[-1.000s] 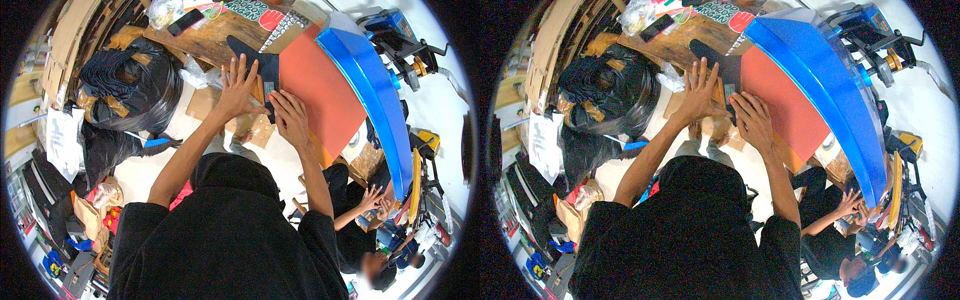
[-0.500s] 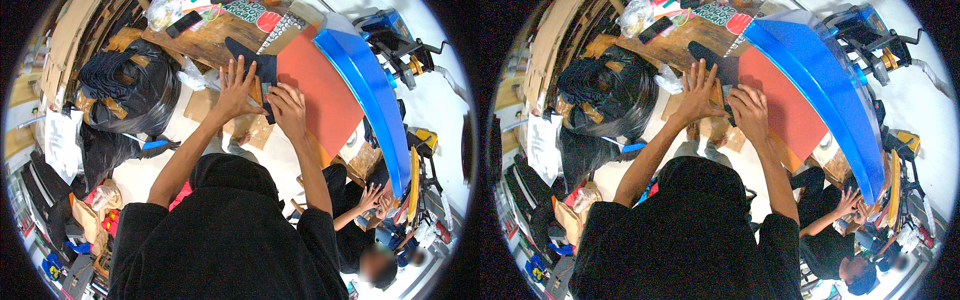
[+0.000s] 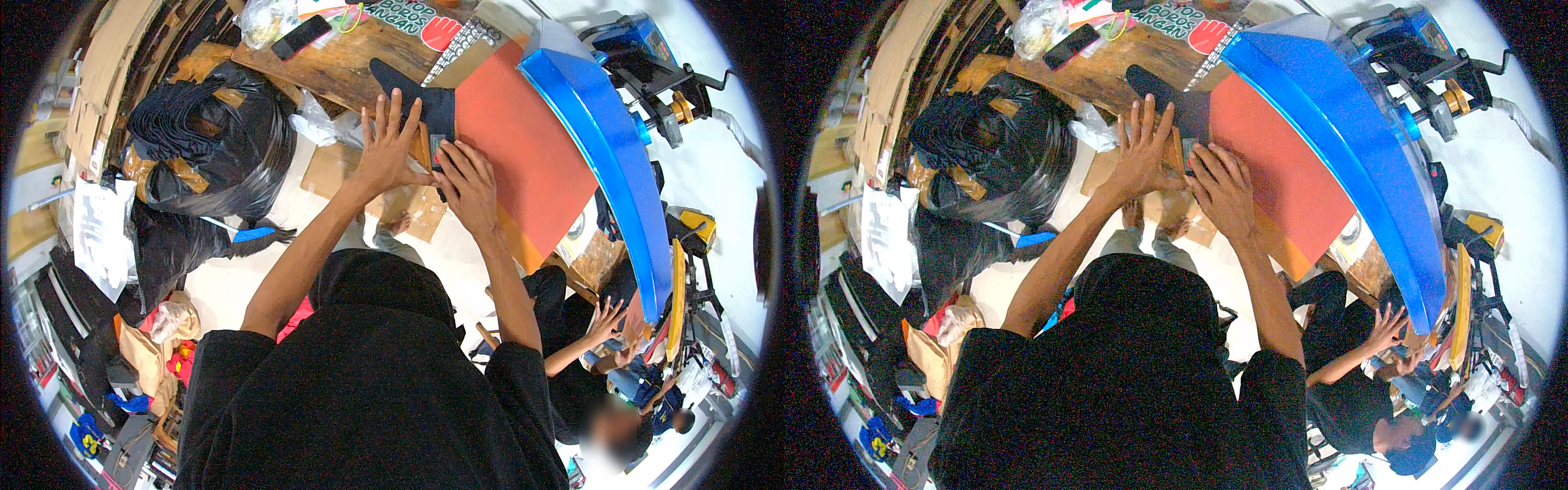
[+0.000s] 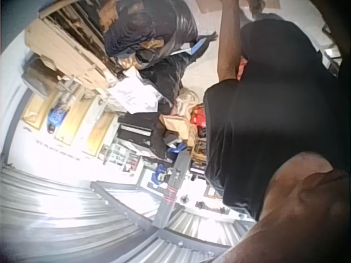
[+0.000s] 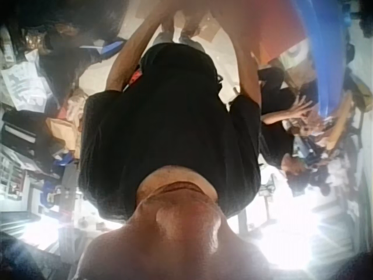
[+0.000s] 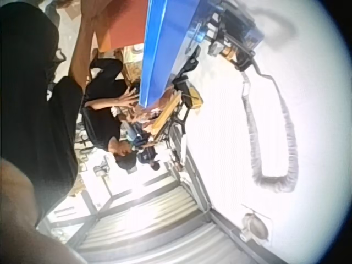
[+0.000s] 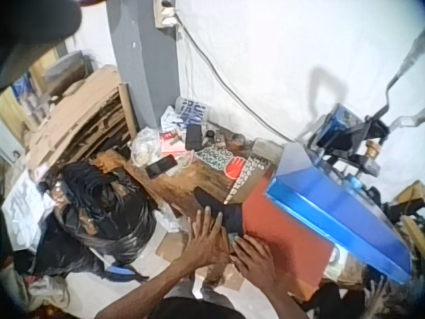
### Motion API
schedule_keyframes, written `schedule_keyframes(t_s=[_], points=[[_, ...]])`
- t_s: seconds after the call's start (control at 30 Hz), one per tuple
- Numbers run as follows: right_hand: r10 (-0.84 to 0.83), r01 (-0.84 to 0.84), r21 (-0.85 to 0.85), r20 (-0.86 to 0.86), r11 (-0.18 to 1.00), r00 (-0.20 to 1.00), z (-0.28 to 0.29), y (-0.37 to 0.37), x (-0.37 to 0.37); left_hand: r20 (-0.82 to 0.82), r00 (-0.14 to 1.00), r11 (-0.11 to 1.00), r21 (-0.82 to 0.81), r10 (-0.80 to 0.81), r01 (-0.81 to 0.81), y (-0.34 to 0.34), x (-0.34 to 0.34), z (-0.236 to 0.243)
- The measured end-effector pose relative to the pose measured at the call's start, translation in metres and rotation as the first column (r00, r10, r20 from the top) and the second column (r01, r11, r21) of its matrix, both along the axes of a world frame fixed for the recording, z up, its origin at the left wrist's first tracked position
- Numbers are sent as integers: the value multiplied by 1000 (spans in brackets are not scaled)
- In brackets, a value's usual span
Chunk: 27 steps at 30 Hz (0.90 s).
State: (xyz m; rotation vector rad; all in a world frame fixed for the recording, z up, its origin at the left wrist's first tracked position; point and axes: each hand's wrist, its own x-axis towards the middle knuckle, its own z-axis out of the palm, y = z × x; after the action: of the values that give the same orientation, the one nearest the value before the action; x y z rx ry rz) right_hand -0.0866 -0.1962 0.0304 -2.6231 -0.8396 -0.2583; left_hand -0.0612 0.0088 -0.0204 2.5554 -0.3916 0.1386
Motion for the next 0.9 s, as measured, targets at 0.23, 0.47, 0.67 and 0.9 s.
schedule_keyframes(t_s=[0.23,0.47,0.67,0.9], points=[[22,-22,15,6,1000,1000,0,-2,3,2,1000,1000,-14,1,-1,0,-1,1],[25,-27,54,34,998,999,4,0,9,10,1000,1000,1,9,-9,-1,-1,2],[-68,59,160,52,985,996,22,11,14,-26,1000,1000,11,10,-9,-1,1,3],[-155,129,407,32,904,987,104,9,-27,29,999,999,-20,33,-32,0,-1,0]])
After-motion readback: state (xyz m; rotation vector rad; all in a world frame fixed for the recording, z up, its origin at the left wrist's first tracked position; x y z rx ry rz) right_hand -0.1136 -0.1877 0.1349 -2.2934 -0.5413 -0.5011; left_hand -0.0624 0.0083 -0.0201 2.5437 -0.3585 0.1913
